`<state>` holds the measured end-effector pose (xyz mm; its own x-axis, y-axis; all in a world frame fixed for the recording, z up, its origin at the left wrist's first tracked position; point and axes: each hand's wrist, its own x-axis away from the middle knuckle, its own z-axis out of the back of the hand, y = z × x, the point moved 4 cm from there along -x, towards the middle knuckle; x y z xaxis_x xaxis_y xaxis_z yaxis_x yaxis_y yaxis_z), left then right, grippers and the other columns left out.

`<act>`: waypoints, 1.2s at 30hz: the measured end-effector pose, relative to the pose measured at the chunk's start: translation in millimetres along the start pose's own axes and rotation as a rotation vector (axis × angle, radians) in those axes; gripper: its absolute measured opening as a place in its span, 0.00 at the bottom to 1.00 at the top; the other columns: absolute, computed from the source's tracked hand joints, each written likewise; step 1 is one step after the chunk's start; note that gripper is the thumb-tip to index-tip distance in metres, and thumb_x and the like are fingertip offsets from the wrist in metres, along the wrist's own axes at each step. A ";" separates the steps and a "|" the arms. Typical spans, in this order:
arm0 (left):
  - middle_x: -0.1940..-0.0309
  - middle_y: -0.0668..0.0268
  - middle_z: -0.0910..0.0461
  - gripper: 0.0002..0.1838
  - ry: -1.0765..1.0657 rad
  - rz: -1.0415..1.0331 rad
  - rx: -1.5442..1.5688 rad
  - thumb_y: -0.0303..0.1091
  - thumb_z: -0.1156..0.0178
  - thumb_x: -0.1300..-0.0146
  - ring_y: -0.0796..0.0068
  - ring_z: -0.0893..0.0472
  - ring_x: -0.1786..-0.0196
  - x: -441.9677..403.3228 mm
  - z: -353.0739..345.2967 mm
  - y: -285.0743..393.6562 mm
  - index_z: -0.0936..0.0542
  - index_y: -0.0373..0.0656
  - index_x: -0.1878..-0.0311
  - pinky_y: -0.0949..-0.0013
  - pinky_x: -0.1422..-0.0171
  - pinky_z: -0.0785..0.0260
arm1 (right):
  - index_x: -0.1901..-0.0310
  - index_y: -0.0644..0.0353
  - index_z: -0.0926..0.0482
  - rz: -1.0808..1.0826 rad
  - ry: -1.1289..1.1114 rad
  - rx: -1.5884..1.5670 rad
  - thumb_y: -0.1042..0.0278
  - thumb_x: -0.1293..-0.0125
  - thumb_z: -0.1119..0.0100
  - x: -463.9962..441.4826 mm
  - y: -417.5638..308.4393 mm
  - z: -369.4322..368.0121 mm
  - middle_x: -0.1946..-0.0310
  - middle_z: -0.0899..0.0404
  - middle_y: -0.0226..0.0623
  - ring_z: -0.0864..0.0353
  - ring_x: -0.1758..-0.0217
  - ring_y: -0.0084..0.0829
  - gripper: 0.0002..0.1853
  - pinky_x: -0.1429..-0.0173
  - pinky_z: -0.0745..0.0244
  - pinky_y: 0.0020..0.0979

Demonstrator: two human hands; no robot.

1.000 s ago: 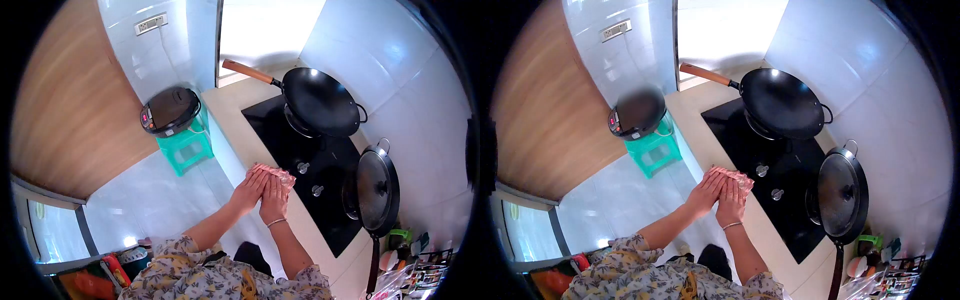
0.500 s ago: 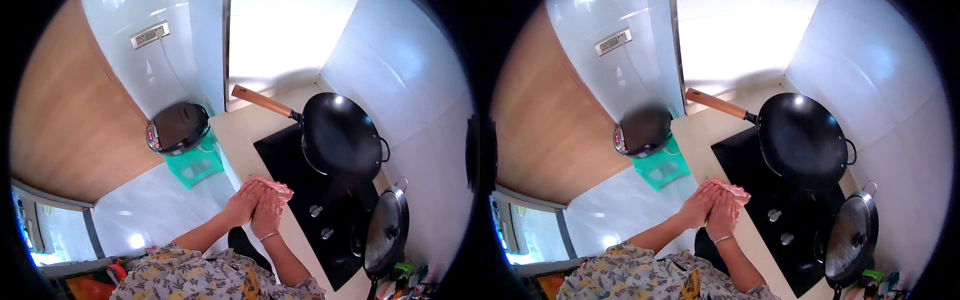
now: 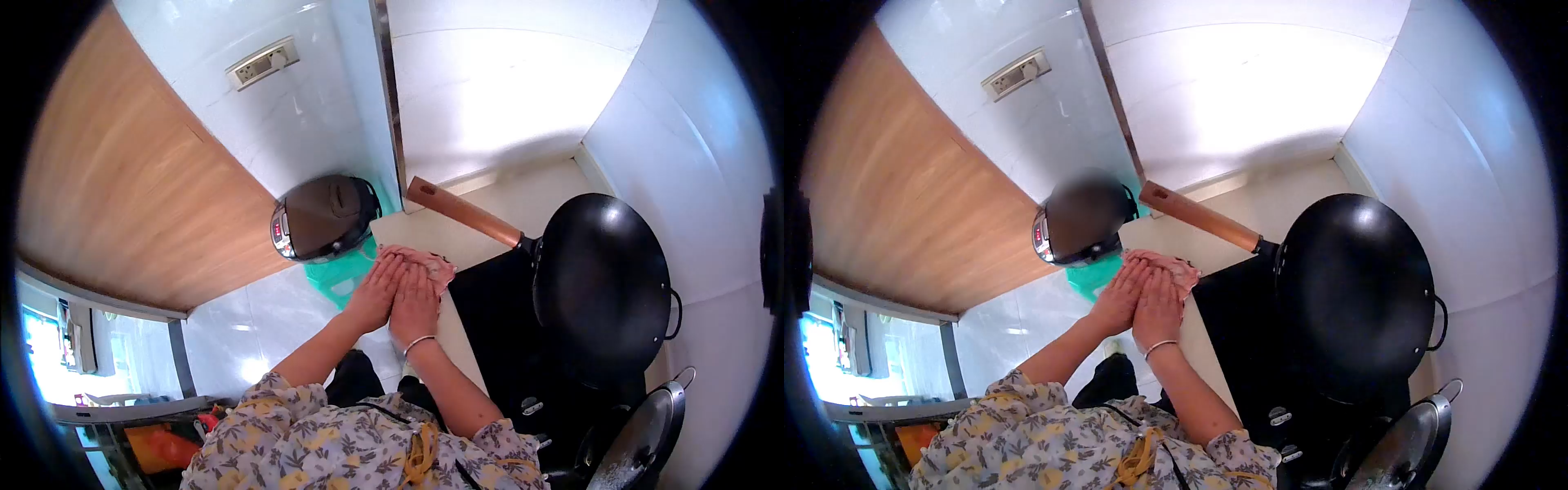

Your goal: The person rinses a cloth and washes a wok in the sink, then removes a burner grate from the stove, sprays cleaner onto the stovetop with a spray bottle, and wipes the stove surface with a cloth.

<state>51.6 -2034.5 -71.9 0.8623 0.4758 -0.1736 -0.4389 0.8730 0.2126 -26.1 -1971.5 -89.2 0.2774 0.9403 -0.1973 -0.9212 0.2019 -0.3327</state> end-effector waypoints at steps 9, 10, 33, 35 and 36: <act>0.27 0.48 0.43 0.36 -0.037 -0.100 0.068 0.31 0.44 0.42 0.51 0.48 0.22 -42.1 15.5 -63.2 0.39 0.32 0.30 0.52 0.19 0.60 | 0.31 0.71 0.41 -0.005 0.006 0.065 0.67 0.31 0.58 -64.4 -12.9 -14.5 0.28 0.43 0.52 0.48 0.23 0.47 0.29 0.22 0.53 0.44; 0.27 0.47 0.44 0.36 -0.049 -0.124 0.079 0.31 0.44 0.43 0.50 0.48 0.22 -48.2 17.3 -72.6 0.39 0.31 0.30 0.52 0.19 0.60 | 0.31 0.71 0.41 -0.021 0.016 0.074 0.67 0.31 0.58 -73.9 -14.5 -15.1 0.28 0.43 0.52 0.48 0.23 0.47 0.29 0.22 0.53 0.44; 0.34 0.46 0.36 0.38 -0.330 -0.538 0.090 0.48 0.44 0.39 0.47 0.38 0.30 -104.5 7.6 -74.3 0.38 0.31 0.31 0.41 0.24 0.57 | 0.32 0.62 0.34 -0.459 -0.038 0.098 0.53 0.36 0.52 -73.7 4.7 36.3 0.30 0.37 0.43 0.46 0.23 0.39 0.33 0.19 0.65 0.46; 0.34 0.46 0.36 0.37 -0.298 -0.546 0.118 0.47 0.45 0.38 0.47 0.37 0.30 -107.6 8.9 -68.7 0.38 0.31 0.32 0.42 0.25 0.56 | 0.32 0.63 0.35 -0.442 -0.102 0.177 0.53 0.35 0.53 -72.1 11.7 32.6 0.29 0.39 0.45 0.46 0.23 0.40 0.33 0.19 0.65 0.47; 0.35 0.45 0.36 0.37 -0.257 -0.553 0.145 0.46 0.45 0.38 0.46 0.37 0.31 -111.4 12.6 -63.7 0.38 0.31 0.32 0.43 0.25 0.55 | 0.32 0.63 0.35 -0.437 -0.106 0.173 0.53 0.35 0.53 -70.6 17.1 30.2 0.29 0.39 0.45 0.46 0.23 0.40 0.33 0.19 0.65 0.47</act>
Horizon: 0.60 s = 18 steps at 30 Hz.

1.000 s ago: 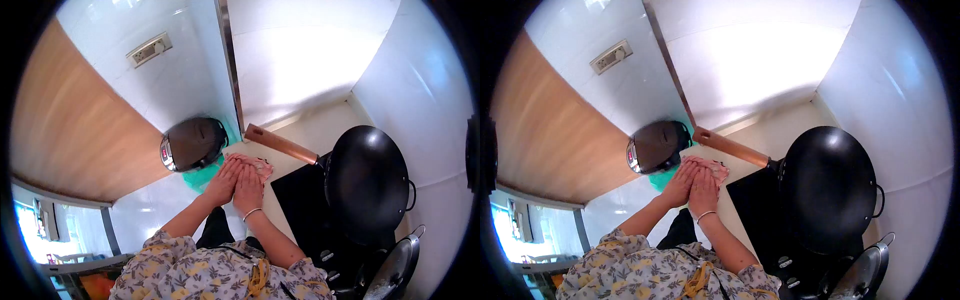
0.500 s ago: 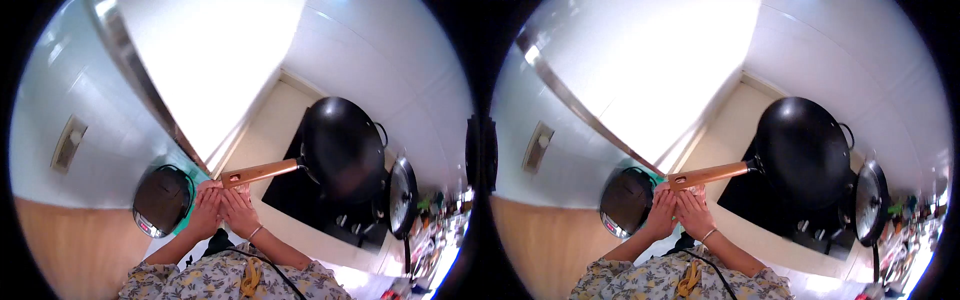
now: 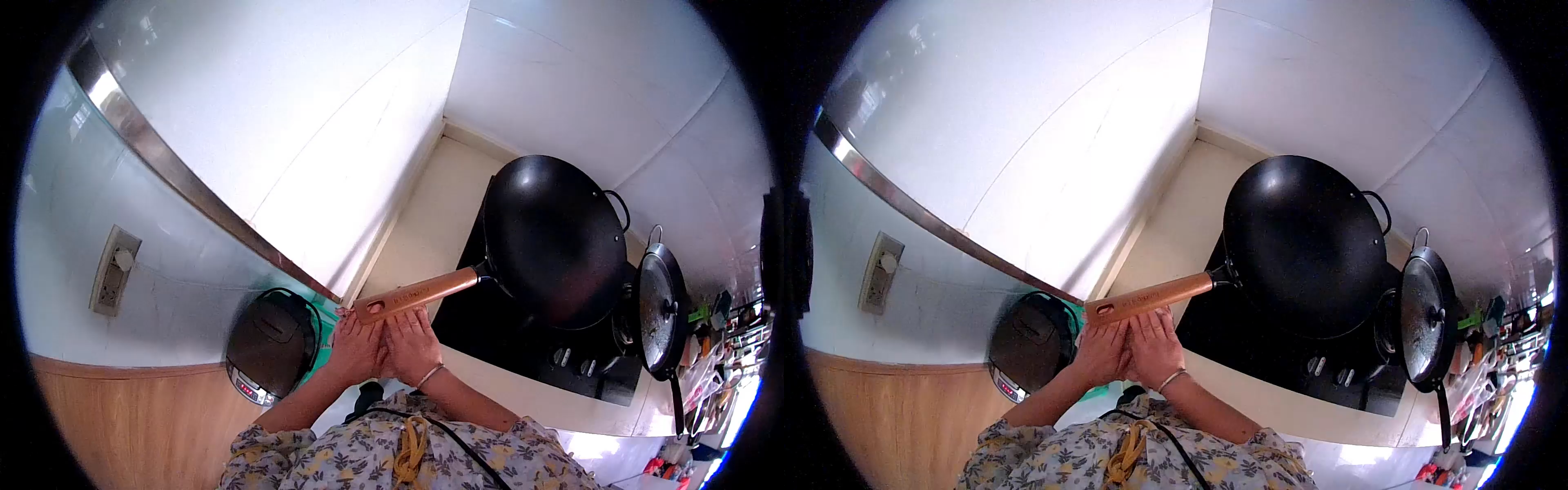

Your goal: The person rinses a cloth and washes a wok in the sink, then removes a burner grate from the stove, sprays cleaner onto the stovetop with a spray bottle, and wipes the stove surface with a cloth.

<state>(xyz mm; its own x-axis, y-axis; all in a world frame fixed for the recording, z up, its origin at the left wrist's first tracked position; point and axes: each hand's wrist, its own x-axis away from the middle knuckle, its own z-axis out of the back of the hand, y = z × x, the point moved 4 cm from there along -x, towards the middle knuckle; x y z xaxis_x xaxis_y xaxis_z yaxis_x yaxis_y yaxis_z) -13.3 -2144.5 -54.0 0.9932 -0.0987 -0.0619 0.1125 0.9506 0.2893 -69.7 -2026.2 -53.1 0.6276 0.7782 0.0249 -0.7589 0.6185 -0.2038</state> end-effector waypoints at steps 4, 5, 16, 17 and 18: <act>0.34 0.45 0.36 0.36 -0.019 0.064 0.102 0.45 0.46 0.38 0.46 0.36 0.31 -37.2 4.5 10.3 0.38 0.33 0.31 0.45 0.25 0.53 | 0.31 0.63 0.37 -0.032 -0.029 0.071 0.53 0.34 0.54 -13.3 22.2 4.5 0.28 0.41 0.46 0.47 0.22 0.41 0.33 0.19 0.64 0.46; 0.34 0.45 0.36 0.36 0.001 0.031 0.172 0.44 0.46 0.38 0.46 0.37 0.30 -54.2 11.0 15.4 0.38 0.34 0.31 0.45 0.25 0.52 | 0.30 0.62 0.37 -0.064 -0.026 0.066 0.53 0.34 0.55 -16.4 30.9 10.5 0.28 0.41 0.47 0.47 0.22 0.42 0.33 0.19 0.64 0.46; 0.25 0.55 0.43 0.37 0.031 -0.081 -0.187 0.45 0.50 0.37 0.59 0.47 0.22 -152.8 -35.8 -0.5 0.40 0.38 0.27 0.56 0.19 0.64 | 0.27 0.59 0.44 -0.161 0.063 0.128 0.51 0.33 0.53 -74.9 123.1 -1.6 0.25 0.47 0.41 0.54 0.20 0.37 0.36 0.19 0.63 0.42; 0.26 0.55 0.43 0.36 0.048 -0.055 -0.123 0.44 0.52 0.36 0.59 0.47 0.22 -160.7 -42.0 -6.1 0.40 0.38 0.27 0.56 0.19 0.63 | 0.27 0.57 0.44 -0.181 0.098 0.095 0.52 0.33 0.52 -80.9 128.2 2.3 0.25 0.46 0.40 0.54 0.20 0.36 0.36 0.20 0.63 0.42; 0.26 0.56 0.43 0.34 0.065 -0.027 -0.060 0.43 0.53 0.35 0.60 0.46 0.23 -167.1 -40.5 -8.2 0.40 0.38 0.27 0.56 0.19 0.63 | 0.30 0.58 0.38 -0.185 0.130 0.051 0.54 0.33 0.51 -87.6 132.3 5.6 0.27 0.42 0.41 0.52 0.21 0.37 0.32 0.20 0.61 0.42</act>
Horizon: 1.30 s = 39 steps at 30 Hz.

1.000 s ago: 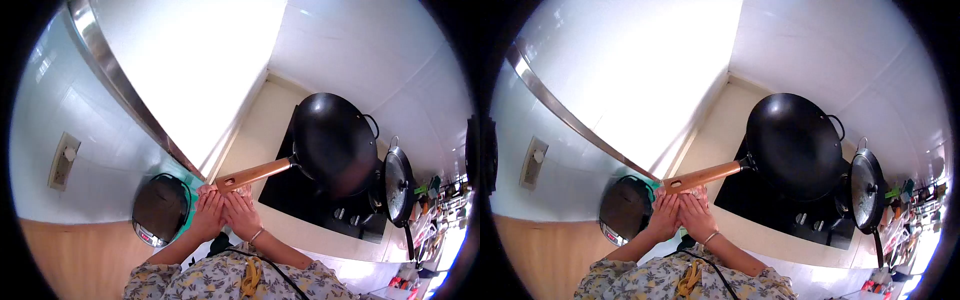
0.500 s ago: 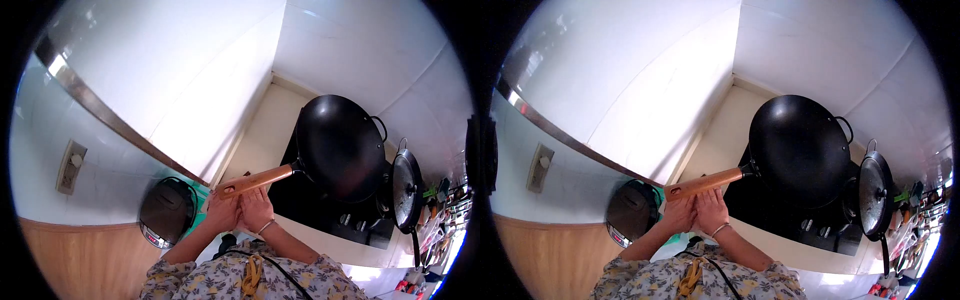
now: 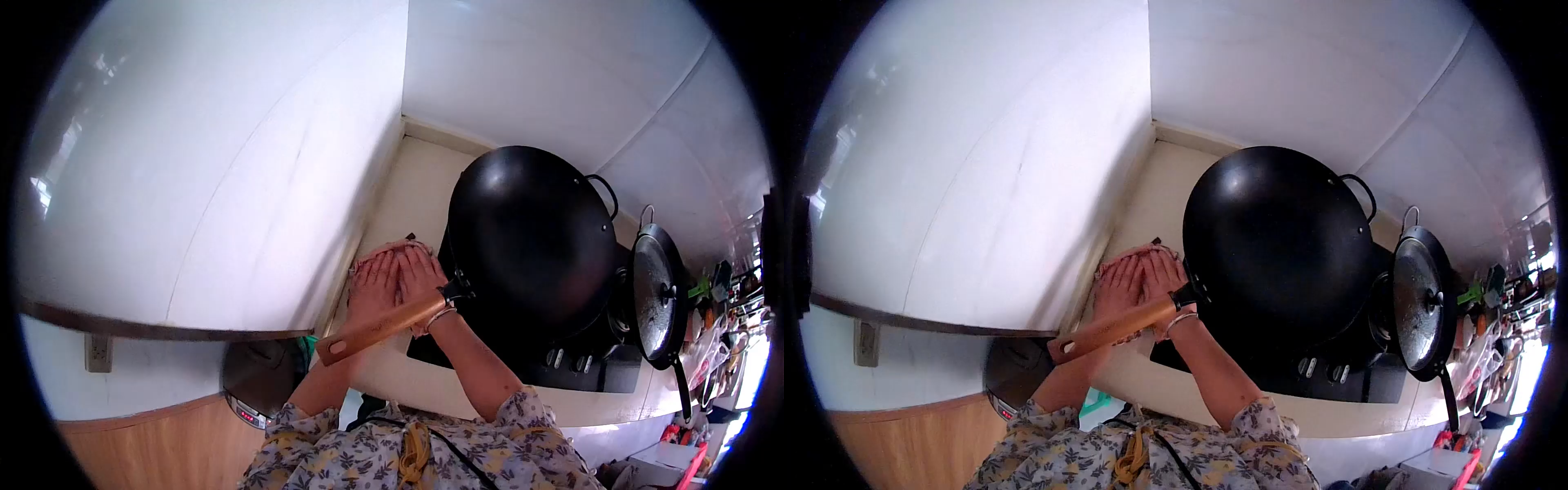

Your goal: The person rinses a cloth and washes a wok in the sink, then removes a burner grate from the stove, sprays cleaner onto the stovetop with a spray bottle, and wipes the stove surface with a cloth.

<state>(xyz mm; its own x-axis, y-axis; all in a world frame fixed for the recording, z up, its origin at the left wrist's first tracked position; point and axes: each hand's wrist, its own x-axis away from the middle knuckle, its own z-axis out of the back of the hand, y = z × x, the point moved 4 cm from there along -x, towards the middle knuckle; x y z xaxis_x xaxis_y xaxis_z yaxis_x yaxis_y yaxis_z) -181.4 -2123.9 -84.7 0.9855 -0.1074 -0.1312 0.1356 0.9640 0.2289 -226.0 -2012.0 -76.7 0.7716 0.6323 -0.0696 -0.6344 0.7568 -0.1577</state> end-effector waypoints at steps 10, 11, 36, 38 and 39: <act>0.26 0.54 0.42 0.33 0.068 0.006 -0.020 0.43 0.56 0.33 0.58 0.44 0.23 -26.7 8.3 -0.9 0.40 0.36 0.27 0.54 0.19 0.61 | 0.35 0.59 0.31 -0.066 0.151 -0.191 0.62 0.30 0.55 -30.6 12.3 0.3 0.30 0.37 0.41 0.44 0.24 0.40 0.23 0.23 0.52 0.48; 0.26 0.54 0.43 0.34 0.076 0.008 -0.001 0.44 0.54 0.33 0.58 0.45 0.23 -27.8 12.7 0.6 0.41 0.36 0.27 0.54 0.19 0.62 | 0.35 0.59 0.31 -0.066 0.155 -0.211 0.62 0.30 0.55 -31.5 12.7 3.2 0.30 0.38 0.41 0.45 0.24 0.40 0.24 0.22 0.54 0.48; 0.30 0.53 0.36 0.31 0.159 -0.098 0.094 0.43 0.47 0.37 0.54 0.40 0.26 121.3 38.0 83.7 0.33 0.39 0.32 0.45 0.22 0.57 | 0.33 0.56 0.32 -0.124 0.053 0.085 0.59 0.31 0.55 142.4 -49.7 31.8 0.29 0.38 0.35 0.46 0.23 0.31 0.26 0.22 0.56 0.47; 0.31 0.53 0.36 0.31 0.117 -0.126 0.086 0.43 0.46 0.37 0.54 0.40 0.26 127.4 35.4 94.0 0.32 0.38 0.32 0.45 0.22 0.57 | 0.33 0.56 0.33 -0.149 0.053 0.111 0.59 0.32 0.54 161.2 -46.3 33.6 0.29 0.37 0.34 0.46 0.23 0.31 0.26 0.23 0.56 0.47; 0.31 0.53 0.36 0.31 0.074 -0.145 0.073 0.43 0.45 0.37 0.55 0.40 0.26 128.2 31.6 99.8 0.32 0.38 0.32 0.45 0.22 0.57 | 0.33 0.56 0.33 -0.149 0.040 0.129 0.59 0.32 0.54 170.7 -43.4 33.4 0.29 0.38 0.34 0.46 0.23 0.31 0.27 0.22 0.56 0.47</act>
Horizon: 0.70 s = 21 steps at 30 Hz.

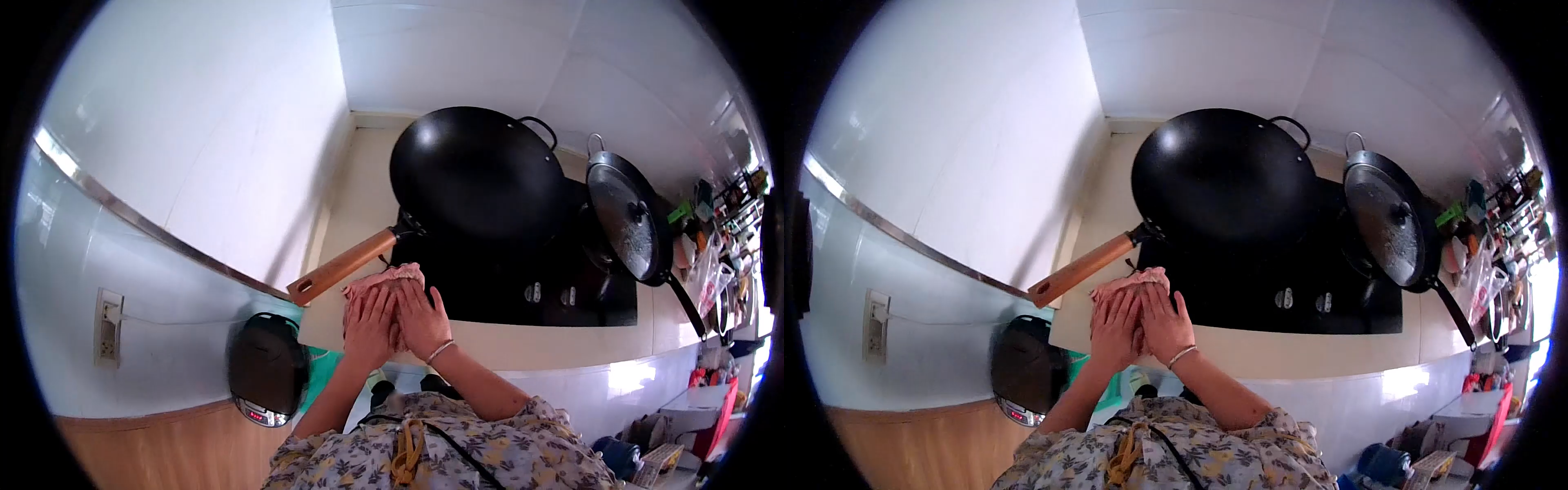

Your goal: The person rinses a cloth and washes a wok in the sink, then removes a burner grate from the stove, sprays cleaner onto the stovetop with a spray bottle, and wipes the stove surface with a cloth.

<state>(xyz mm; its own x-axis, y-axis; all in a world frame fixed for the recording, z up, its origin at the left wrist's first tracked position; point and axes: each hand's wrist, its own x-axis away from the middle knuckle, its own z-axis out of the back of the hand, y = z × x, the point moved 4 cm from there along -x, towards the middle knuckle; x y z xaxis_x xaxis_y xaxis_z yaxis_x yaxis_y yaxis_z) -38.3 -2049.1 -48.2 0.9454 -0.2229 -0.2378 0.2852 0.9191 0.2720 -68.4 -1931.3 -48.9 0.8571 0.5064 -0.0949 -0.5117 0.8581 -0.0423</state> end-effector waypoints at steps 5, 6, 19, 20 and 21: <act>0.30 0.55 0.36 0.32 0.010 -0.093 0.012 0.43 0.43 0.39 0.55 0.40 0.26 -5.5 -11.1 22.7 0.32 0.39 0.33 0.44 0.22 0.57 | 0.32 0.56 0.33 -0.047 0.008 -0.047 0.59 0.33 0.53 25.6 23.1 3.1 0.27 0.41 0.34 0.47 0.22 0.30 0.27 0.22 0.57 0.47; 0.30 0.56 0.36 0.32 0.014 -0.111 0.024 0.44 0.43 0.39 0.56 0.41 0.25 -8.9 -13.1 26.0 0.32 0.39 0.33 0.44 0.22 0.58 | 0.31 0.56 0.34 -0.059 -0.002 -0.055 0.60 0.33 0.53 28.0 28.2 3.0 0.26 0.42 0.35 0.48 0.22 0.31 0.28 0.22 0.58 0.48; 0.26 0.58 0.40 0.33 -0.114 -0.260 0.075 0.44 0.45 0.37 0.58 0.46 0.23 -72.1 -52.8 88.8 0.34 0.41 0.30 0.48 0.20 0.64 | 0.31 0.54 0.33 -0.297 0.067 -0.141 0.62 0.36 0.52 54.8 113.0 17.7 0.26 0.42 0.31 0.47 0.22 0.28 0.29 0.23 0.54 0.50; 0.26 0.58 0.40 0.33 -0.119 -0.268 0.073 0.44 0.45 0.37 0.58 0.46 0.23 -78.1 -53.2 93.4 0.34 0.41 0.30 0.48 0.20 0.64 | 0.32 0.54 0.32 -0.298 0.078 -0.108 0.63 0.36 0.52 55.3 119.3 19.0 0.27 0.41 0.32 0.46 0.22 0.29 0.29 0.24 0.53 0.50; 0.26 0.58 0.41 0.34 -0.126 -0.276 0.070 0.45 0.46 0.37 0.58 0.46 0.23 -84.6 -54.3 97.7 0.35 0.42 0.29 0.49 0.20 0.65 | 0.33 0.55 0.31 -0.299 0.090 -0.075 0.63 0.37 0.52 54.5 124.7 19.0 0.27 0.40 0.33 0.45 0.23 0.29 0.28 0.24 0.51 0.49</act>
<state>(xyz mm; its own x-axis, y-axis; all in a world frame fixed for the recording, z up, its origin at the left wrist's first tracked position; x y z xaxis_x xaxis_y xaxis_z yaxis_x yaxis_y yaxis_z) -99.0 -1922.8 -52.2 0.8417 -0.5036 -0.1948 0.5397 0.7948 0.2776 -84.3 -1795.1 -40.4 0.9632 0.2199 -0.1547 -0.2435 0.9575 -0.1549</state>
